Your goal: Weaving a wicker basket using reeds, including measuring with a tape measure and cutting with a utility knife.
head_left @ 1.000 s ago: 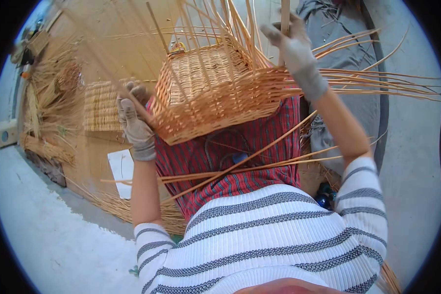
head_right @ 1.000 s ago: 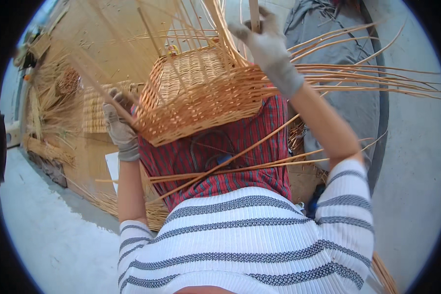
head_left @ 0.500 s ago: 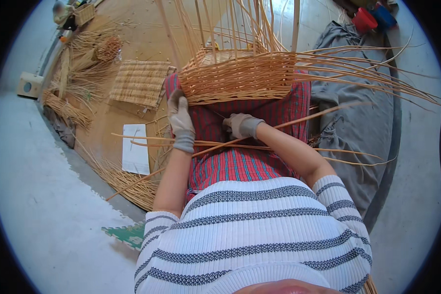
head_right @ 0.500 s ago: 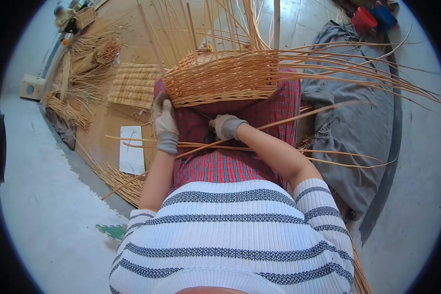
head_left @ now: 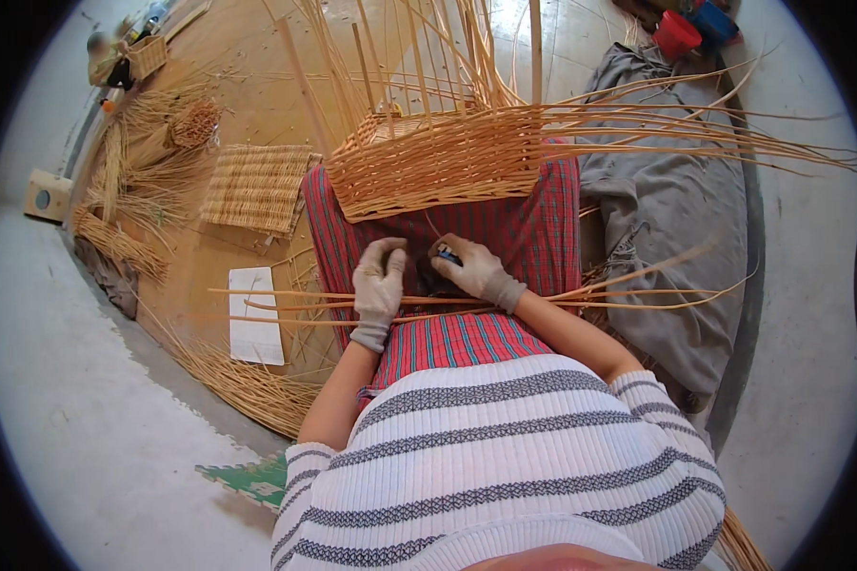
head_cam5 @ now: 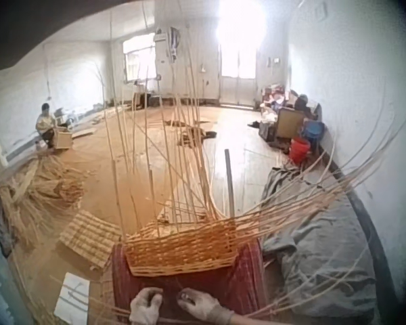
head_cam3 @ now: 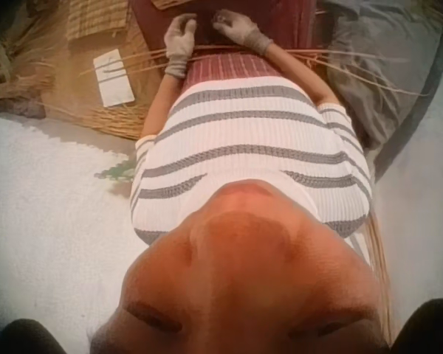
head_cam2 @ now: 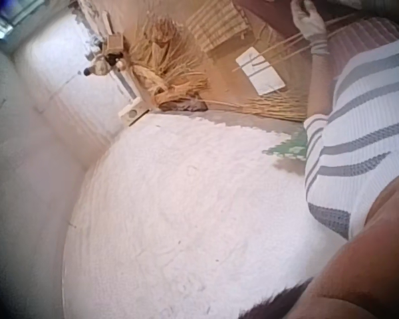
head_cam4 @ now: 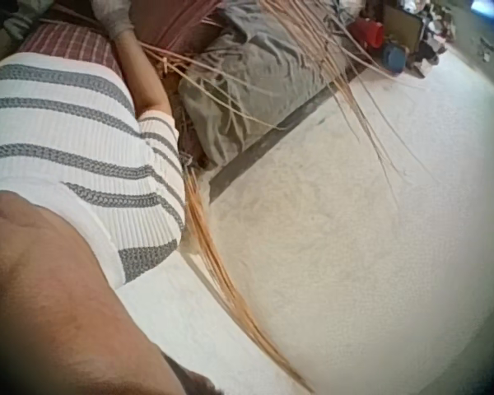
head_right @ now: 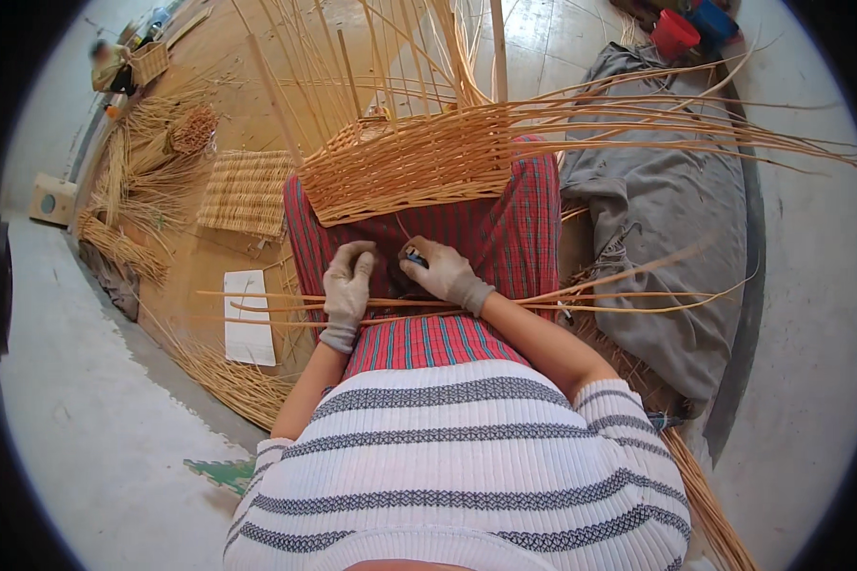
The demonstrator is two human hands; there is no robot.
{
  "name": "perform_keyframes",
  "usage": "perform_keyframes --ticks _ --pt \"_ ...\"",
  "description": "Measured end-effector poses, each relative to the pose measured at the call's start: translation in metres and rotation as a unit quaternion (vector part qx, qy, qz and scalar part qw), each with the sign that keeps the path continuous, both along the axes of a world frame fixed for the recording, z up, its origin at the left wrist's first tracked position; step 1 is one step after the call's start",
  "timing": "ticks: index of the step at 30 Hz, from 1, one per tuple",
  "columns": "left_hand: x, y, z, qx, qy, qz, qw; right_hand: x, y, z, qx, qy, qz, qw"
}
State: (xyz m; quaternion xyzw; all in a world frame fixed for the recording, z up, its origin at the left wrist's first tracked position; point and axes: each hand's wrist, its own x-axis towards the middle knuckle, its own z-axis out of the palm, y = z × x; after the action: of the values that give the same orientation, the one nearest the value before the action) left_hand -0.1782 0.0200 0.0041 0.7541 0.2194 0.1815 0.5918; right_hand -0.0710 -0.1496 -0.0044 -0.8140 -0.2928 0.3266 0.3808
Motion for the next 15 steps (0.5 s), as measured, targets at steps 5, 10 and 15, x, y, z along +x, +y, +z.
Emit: perform_keyframes --ticks 5,10,15 --pt "0.004 -0.021 0.014 -0.074 0.016 -0.212 0.974 -0.010 -0.007 0.023 0.064 -0.196 -0.018 0.978" --pt "-0.001 -0.023 0.001 -0.133 0.059 -0.194 0.970 -0.018 -0.004 0.030 -0.033 -0.273 0.030 0.961" --pt "0.027 0.028 0.057 -0.218 -0.043 -0.147 0.964 0.032 -0.023 0.119 -0.190 -0.367 0.068 0.908"
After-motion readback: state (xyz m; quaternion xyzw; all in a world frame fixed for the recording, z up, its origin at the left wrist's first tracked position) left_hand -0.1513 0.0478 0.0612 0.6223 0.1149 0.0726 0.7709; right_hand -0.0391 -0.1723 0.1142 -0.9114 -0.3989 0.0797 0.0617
